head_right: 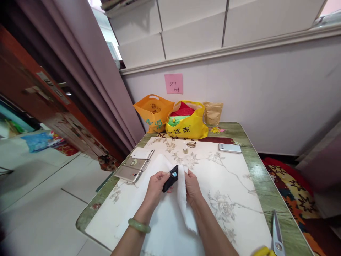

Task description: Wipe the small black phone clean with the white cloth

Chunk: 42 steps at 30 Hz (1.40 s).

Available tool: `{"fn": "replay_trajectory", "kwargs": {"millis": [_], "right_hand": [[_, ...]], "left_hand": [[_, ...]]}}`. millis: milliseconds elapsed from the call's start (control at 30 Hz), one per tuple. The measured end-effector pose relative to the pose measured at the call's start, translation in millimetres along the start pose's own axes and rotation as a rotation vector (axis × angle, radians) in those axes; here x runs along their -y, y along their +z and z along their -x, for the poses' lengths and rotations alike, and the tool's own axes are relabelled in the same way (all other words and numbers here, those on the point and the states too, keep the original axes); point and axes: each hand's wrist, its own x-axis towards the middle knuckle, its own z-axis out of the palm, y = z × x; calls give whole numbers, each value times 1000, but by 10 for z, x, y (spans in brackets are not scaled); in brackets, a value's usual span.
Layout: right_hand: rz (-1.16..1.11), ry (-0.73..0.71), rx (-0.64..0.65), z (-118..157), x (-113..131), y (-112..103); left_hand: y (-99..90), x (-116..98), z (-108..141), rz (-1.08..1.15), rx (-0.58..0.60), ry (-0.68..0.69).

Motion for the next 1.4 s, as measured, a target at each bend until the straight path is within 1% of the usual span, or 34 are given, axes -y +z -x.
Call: {"fn": "replay_trajectory", "kwargs": {"millis": [67,133,200,300,400,500,567,600,667,733,767,800,900,967,1033,1100,1200,1300,1400], "right_hand": [[14,-7,-14,-6,2,-2],[21,-8,-28,-7,4,-2],[29,-12,-19,-2,1,4],[63,-24,31,15,-13,20],[107,-23,48,20,-33,24],[103,-16,45,7,-47,9],[83,-18,40,-2,-49,1],[76,-20,33,-3,-49,0],[70,-21,30,-1,-50,2],[76,-19,58,5,-56,4],[81,-20,80,9,-61,3],[89,-23,101,12,-66,0],[156,-30,131,18,-78,-18],[223,-30,164,21,-79,-28],[257,-36,186,24,-71,-28],[224,-38,156,27,-57,-15],[117,-26,60,24,-29,13],[69,-19,-4,12,-12,23],[83,-26,-45,-4,-16,4]], "left_hand": [[-13,-31,-22,164,-94,-7],[-29,-75,-42,335,-145,-2],[-24,-99,-55,464,-133,10],[38,-61,-56,506,-114,22],[110,19,-48,416,-119,-3],[107,43,-42,232,-84,54],[64,22,-37,94,-27,81],[40,10,-33,25,21,77],[4,0,-28,-99,138,45],[-3,20,-33,-181,200,23],[2,38,-41,-192,192,25],[11,58,-54,-183,154,38],[31,96,-101,-113,-29,128],[36,81,-111,-96,-131,200],[45,41,-84,-134,-174,262],[67,1,-33,-186,-133,307],[103,-26,42,-221,18,335],[94,-39,76,-261,118,289],[26,-84,87,-322,200,243]]}}
